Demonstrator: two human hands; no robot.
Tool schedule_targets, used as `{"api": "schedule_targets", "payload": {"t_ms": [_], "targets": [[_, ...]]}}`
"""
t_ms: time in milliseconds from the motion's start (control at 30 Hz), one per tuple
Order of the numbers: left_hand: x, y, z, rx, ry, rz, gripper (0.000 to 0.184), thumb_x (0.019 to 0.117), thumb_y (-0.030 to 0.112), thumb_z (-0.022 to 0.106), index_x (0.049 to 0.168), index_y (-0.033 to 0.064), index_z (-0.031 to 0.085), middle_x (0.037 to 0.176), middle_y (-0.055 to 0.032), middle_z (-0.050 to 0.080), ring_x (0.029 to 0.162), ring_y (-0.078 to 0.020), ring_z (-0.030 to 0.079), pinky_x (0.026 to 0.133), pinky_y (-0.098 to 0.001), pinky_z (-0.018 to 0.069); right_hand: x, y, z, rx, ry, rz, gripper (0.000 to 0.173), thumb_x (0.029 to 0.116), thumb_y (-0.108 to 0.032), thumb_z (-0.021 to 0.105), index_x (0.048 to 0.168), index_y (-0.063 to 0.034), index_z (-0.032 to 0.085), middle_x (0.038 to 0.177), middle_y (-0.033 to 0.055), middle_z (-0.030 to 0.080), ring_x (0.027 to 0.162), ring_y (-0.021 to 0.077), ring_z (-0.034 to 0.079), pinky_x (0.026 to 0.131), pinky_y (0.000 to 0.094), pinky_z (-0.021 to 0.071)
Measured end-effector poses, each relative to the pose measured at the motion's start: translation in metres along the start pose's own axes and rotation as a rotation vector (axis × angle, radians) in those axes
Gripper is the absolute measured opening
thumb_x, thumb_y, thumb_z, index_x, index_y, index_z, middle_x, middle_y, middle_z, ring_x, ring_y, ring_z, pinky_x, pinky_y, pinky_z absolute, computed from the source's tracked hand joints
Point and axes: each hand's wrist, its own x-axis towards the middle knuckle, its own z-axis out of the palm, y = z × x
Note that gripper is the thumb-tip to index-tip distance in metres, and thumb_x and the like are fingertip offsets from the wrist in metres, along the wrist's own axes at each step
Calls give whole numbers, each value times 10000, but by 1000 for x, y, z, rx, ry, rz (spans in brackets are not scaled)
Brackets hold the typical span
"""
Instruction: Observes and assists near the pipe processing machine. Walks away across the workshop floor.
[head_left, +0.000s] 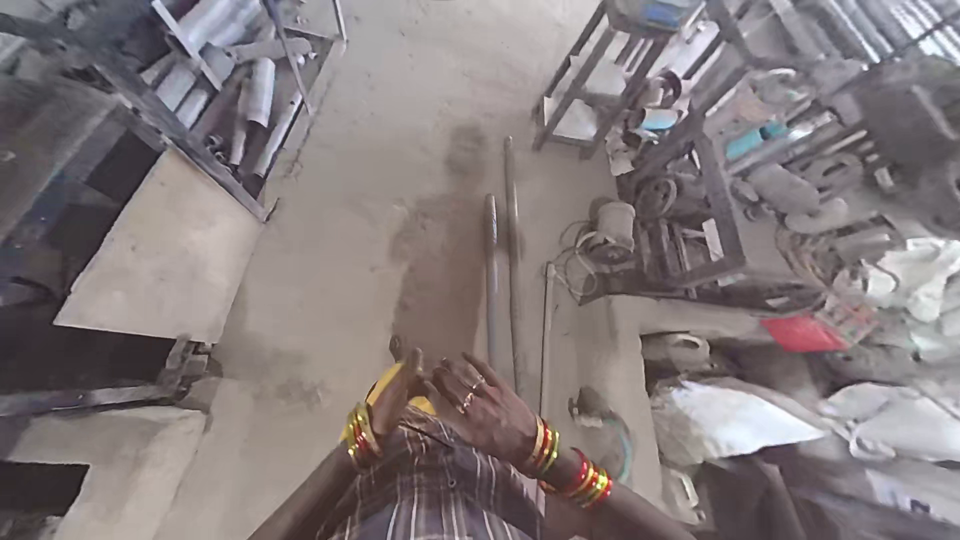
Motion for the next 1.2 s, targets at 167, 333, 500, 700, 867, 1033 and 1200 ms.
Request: {"api": "schedule_targets", "payload": {"t_ms": [167, 333, 500, 700, 867, 1033, 1200], "targets": [[86, 68, -63, 386, -191, 363, 357, 1014, 217, 460, 1085, -65, 667, 1004, 6, 706, 965, 17, 636, 931, -214, 505, 53, 68, 8, -58, -38, -250, 254, 1008, -83, 514, 1143, -146, 720, 1220, 69, 739, 1244, 270, 653, 1081, 591, 428], [169, 156, -81, 573, -605, 336, 247, 976, 187, 634, 1001, -45, 715, 935, -13, 699, 876, 35, 609, 849, -179, 498, 137, 135, 18, 51, -85, -244, 214, 979, -44, 565, 1073, -89, 752, 1133, 120, 754, 1188, 324, 672, 1077, 611, 434], [235, 225, -105, 592, -690, 188, 123, 947, 112, 696, 899, 0, 717, 790, 36, 704, 734, 44, 635, 728, -161, 527, 201, 190, 30, -84, -179, -296, 248, 979, -57, 566, 1148, -140, 728, 1208, 79, 743, 1217, 277, 669, 1106, 631, 379], [283, 257, -141, 524, -682, 116, 95, 946, 102, 697, 963, 15, 731, 865, 52, 721, 820, 45, 661, 793, -164, 545, 255, 236, 51, -38, -212, -331, 267, 968, -50, 566, 1155, -143, 733, 1210, 80, 743, 1184, 272, 686, 1096, 617, 398], [316, 268, -164, 417, -563, 115, 75, 914, 23, 715, 983, -7, 720, 874, 44, 717, 807, 42, 652, 782, -156, 537, 296, 278, 73, 35, -236, -381, 258, 934, -37, 613, 1130, -133, 750, 1107, 99, 764, 1170, 304, 693, 1097, 633, 406], [357, 288, -178, 381, -439, 125, 104, 883, -14, 725, 986, -22, 711, 872, 29, 703, 789, 39, 639, 770, -155, 539, 334, 327, 101, 37, -165, -421, 235, 950, -27, 577, 1087, -123, 741, 1081, 118, 755, 1150, 295, 692, 1094, 572, 428], [418, 327, -185, 425, -244, 188, 168, 960, 110, 686, 1030, -37, 730, 916, -21, 719, 826, 26, 622, 815, -185, 507, 382, 404, 123, 146, -140, -448, 190, 930, -39, 593, 1025, -78, 753, 1019, 129, 761, 1044, 304, 725, 963, 492, 543]]}}
